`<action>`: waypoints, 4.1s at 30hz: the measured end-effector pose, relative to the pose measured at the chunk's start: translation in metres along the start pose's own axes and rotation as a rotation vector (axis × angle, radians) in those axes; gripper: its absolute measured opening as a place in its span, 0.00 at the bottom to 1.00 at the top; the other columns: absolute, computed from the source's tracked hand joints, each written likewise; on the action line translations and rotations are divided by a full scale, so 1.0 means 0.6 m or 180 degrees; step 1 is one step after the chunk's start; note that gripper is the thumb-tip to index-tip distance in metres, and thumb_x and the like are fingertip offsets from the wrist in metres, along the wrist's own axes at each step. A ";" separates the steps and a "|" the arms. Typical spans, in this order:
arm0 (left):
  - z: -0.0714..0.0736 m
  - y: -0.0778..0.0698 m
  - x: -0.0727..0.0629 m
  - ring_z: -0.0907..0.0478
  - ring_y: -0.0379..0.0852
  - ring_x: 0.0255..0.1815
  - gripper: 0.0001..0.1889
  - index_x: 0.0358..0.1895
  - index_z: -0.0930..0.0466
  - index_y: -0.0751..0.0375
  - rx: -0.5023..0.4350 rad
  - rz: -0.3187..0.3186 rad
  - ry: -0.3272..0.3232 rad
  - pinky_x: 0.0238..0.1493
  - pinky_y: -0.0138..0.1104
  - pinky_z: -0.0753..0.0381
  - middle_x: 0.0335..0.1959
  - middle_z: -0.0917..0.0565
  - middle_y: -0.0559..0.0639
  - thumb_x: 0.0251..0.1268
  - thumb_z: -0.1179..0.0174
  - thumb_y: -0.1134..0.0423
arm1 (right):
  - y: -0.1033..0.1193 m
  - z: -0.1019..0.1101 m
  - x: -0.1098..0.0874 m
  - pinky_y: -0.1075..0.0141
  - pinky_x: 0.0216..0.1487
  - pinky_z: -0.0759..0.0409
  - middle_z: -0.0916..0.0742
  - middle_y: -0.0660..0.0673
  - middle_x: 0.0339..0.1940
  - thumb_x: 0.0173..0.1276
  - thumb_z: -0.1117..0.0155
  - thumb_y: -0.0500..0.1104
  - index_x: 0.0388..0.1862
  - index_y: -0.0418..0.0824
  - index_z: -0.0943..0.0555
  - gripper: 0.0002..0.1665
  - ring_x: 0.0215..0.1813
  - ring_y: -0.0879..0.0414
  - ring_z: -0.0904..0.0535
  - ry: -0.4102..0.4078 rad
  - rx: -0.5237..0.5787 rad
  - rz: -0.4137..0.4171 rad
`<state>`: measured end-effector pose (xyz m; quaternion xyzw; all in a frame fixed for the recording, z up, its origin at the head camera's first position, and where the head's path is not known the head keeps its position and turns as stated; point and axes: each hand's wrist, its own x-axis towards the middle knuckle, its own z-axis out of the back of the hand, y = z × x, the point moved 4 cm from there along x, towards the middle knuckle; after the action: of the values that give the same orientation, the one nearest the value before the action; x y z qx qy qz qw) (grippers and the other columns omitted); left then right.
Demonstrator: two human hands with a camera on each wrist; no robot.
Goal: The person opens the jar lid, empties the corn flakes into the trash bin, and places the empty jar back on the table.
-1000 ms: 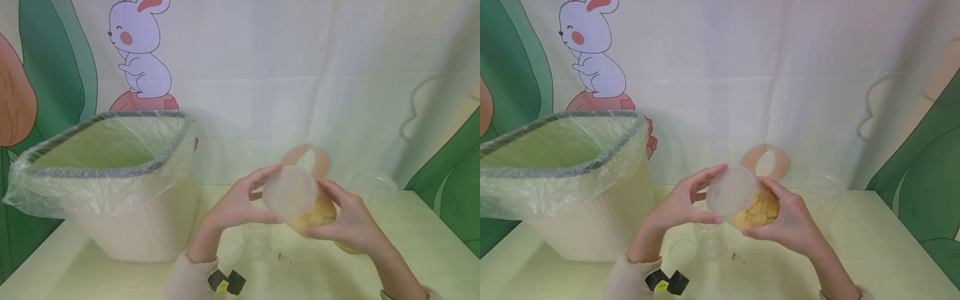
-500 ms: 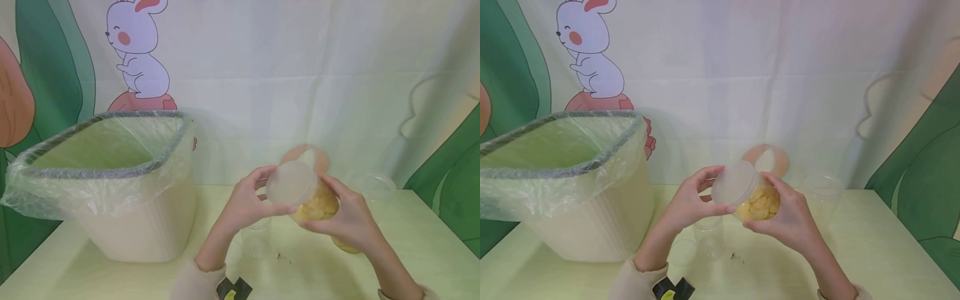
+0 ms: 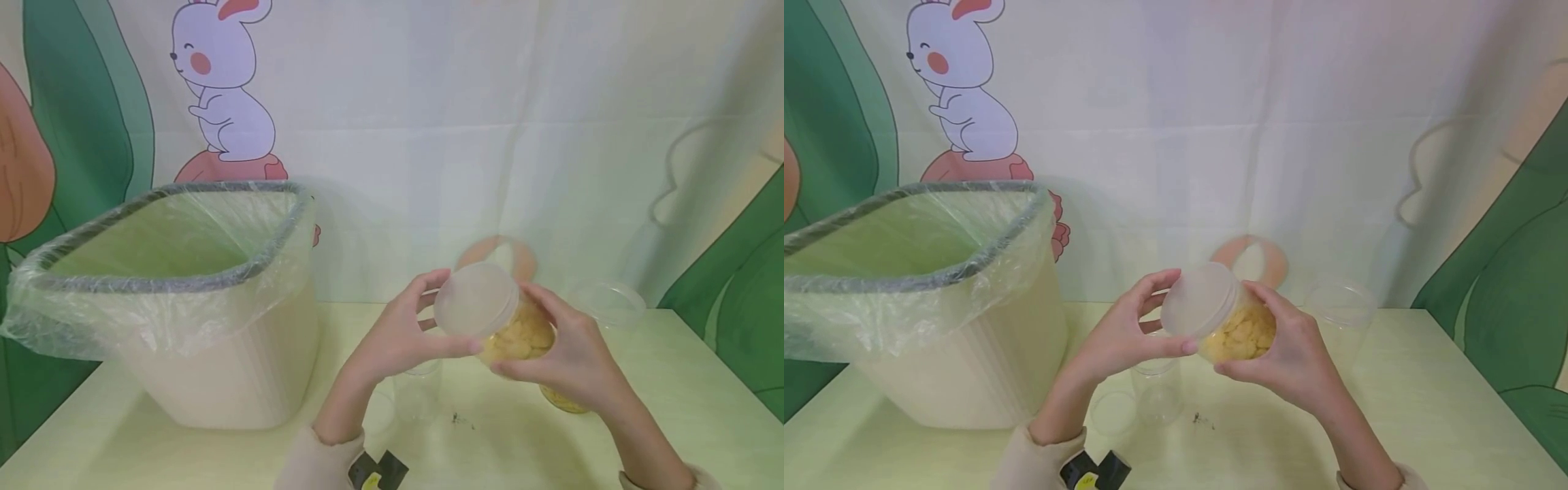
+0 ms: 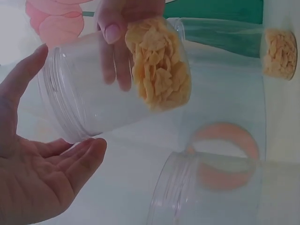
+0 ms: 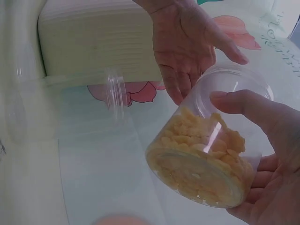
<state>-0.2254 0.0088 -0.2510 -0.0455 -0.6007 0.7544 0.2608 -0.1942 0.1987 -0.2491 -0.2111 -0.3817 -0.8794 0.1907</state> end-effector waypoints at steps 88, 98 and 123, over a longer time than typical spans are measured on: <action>0.024 0.002 -0.001 0.39 0.44 0.66 0.44 0.68 0.42 0.58 -0.0008 -0.0715 0.0757 0.57 0.40 0.30 0.66 0.36 0.48 0.43 0.34 0.76 | 0.011 -0.001 -0.005 0.74 0.45 0.27 0.20 0.43 0.53 0.30 0.17 0.44 0.60 0.38 0.30 0.53 0.51 0.55 0.25 0.0274 0.0098 0.0183; 0.023 0.003 0.002 0.36 0.46 0.63 0.41 0.65 0.38 0.60 0.0013 -0.0514 0.0563 0.56 0.38 0.28 0.64 0.34 0.49 0.42 0.31 0.73 | 0.010 -0.001 -0.004 0.72 0.42 0.25 0.20 0.41 0.53 0.30 0.17 0.43 0.60 0.35 0.31 0.53 0.50 0.50 0.25 0.0258 0.0062 0.0110; 0.007 -0.003 -0.001 0.32 0.43 0.57 0.43 0.63 0.37 0.57 0.0158 0.0048 0.0007 0.51 0.34 0.25 0.59 0.31 0.45 0.37 0.25 0.60 | 0.008 -0.001 -0.003 0.59 0.44 0.26 0.20 0.40 0.52 0.30 0.17 0.46 0.60 0.35 0.31 0.54 0.50 0.48 0.24 0.0073 -0.0179 -0.0014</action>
<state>-0.2260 0.0052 -0.2486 -0.0444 -0.5811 0.7710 0.2568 -0.1903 0.1956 -0.2473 -0.2055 -0.3551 -0.8926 0.1871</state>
